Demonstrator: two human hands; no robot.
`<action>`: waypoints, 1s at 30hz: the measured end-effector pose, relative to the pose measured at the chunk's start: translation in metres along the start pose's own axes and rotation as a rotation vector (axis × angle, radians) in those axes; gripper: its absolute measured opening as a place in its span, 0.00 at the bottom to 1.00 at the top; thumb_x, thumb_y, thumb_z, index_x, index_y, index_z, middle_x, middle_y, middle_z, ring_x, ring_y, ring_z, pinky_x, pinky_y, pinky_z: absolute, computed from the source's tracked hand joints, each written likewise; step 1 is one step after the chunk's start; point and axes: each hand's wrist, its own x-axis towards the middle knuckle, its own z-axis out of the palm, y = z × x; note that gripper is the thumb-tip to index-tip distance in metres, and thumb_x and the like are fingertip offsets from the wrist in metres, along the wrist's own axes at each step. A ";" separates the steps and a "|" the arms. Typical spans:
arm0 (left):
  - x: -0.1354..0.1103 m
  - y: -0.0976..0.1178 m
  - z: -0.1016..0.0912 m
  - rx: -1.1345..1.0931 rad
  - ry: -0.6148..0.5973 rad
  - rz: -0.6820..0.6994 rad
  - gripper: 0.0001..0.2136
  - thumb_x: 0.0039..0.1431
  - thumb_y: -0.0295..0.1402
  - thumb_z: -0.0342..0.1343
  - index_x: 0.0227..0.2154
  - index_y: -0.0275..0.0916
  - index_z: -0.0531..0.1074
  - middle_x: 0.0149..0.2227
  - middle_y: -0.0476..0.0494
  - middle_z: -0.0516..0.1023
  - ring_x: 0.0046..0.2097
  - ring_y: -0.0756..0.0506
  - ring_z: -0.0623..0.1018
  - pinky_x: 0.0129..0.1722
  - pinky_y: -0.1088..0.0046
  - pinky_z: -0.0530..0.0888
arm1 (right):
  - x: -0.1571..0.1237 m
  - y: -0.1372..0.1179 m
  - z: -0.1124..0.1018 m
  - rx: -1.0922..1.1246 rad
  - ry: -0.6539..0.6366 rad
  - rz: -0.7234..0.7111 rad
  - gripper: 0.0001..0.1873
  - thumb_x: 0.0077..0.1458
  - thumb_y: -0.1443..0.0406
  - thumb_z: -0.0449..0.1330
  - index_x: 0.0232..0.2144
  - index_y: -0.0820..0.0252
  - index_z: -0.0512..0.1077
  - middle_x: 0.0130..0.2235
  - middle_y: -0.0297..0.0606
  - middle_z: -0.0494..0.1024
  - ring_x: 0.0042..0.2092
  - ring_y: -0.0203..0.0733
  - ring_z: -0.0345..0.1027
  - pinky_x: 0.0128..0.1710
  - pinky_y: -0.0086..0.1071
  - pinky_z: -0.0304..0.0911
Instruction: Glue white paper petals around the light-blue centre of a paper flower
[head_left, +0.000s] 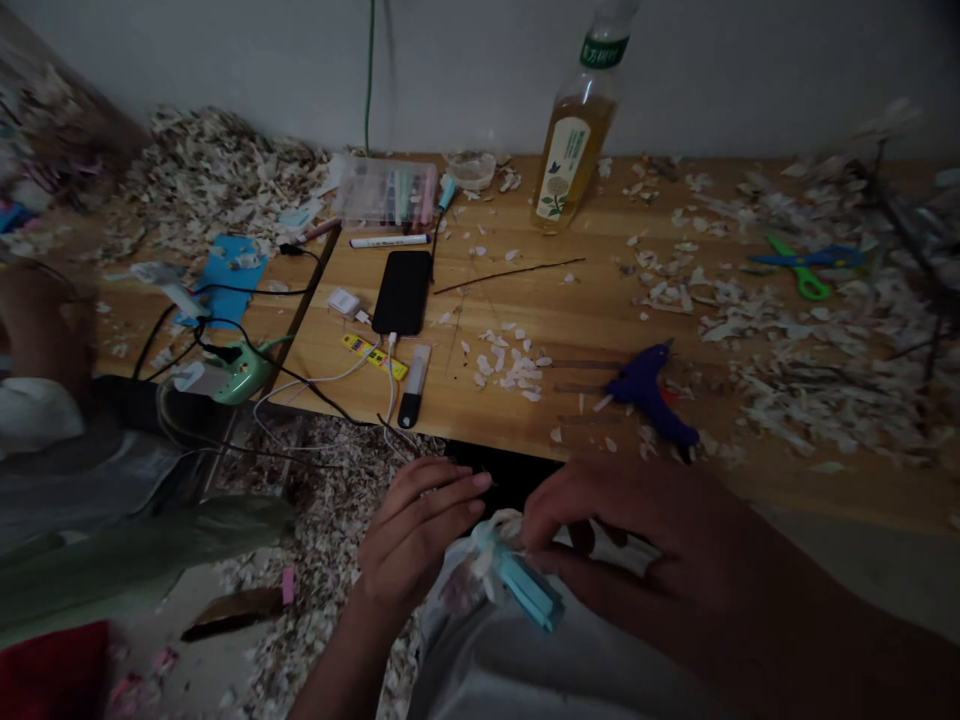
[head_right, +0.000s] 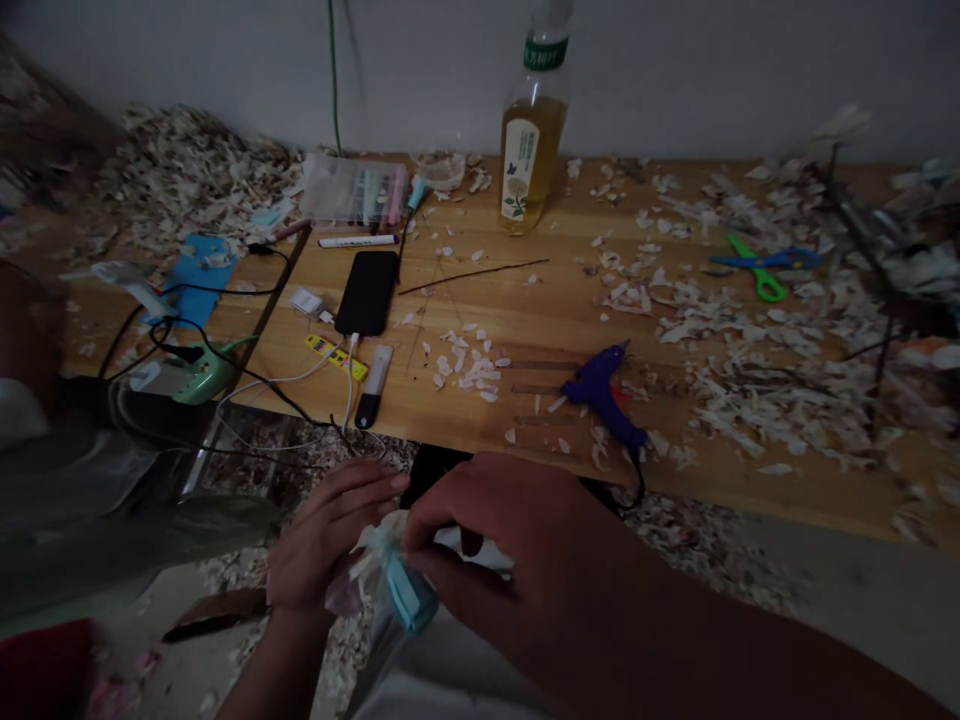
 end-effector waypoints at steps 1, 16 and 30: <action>0.000 0.000 0.000 -0.002 -0.003 0.001 0.09 0.67 0.29 0.52 0.46 0.39 0.73 0.43 0.40 0.84 0.49 0.44 0.81 0.50 0.61 0.79 | 0.000 0.000 0.000 0.011 -0.009 -0.001 0.02 0.60 0.62 0.61 0.34 0.49 0.74 0.33 0.22 0.79 0.33 0.29 0.72 0.32 0.24 0.64; -0.005 -0.004 0.001 -0.057 0.008 -0.047 0.10 0.68 0.30 0.51 0.46 0.38 0.75 0.44 0.40 0.84 0.50 0.44 0.80 0.53 0.61 0.76 | -0.002 -0.002 -0.007 -0.046 -0.002 0.020 0.03 0.61 0.62 0.60 0.38 0.48 0.74 0.37 0.27 0.79 0.35 0.31 0.72 0.33 0.24 0.66; -0.030 -0.010 0.007 -0.159 -0.033 -0.321 0.12 0.62 0.37 0.58 0.47 0.44 0.77 0.43 0.42 0.84 0.45 0.41 0.82 0.41 0.64 0.81 | 0.002 0.003 0.006 0.059 -0.053 0.122 0.07 0.61 0.58 0.60 0.34 0.53 0.74 0.33 0.30 0.76 0.32 0.32 0.67 0.29 0.25 0.60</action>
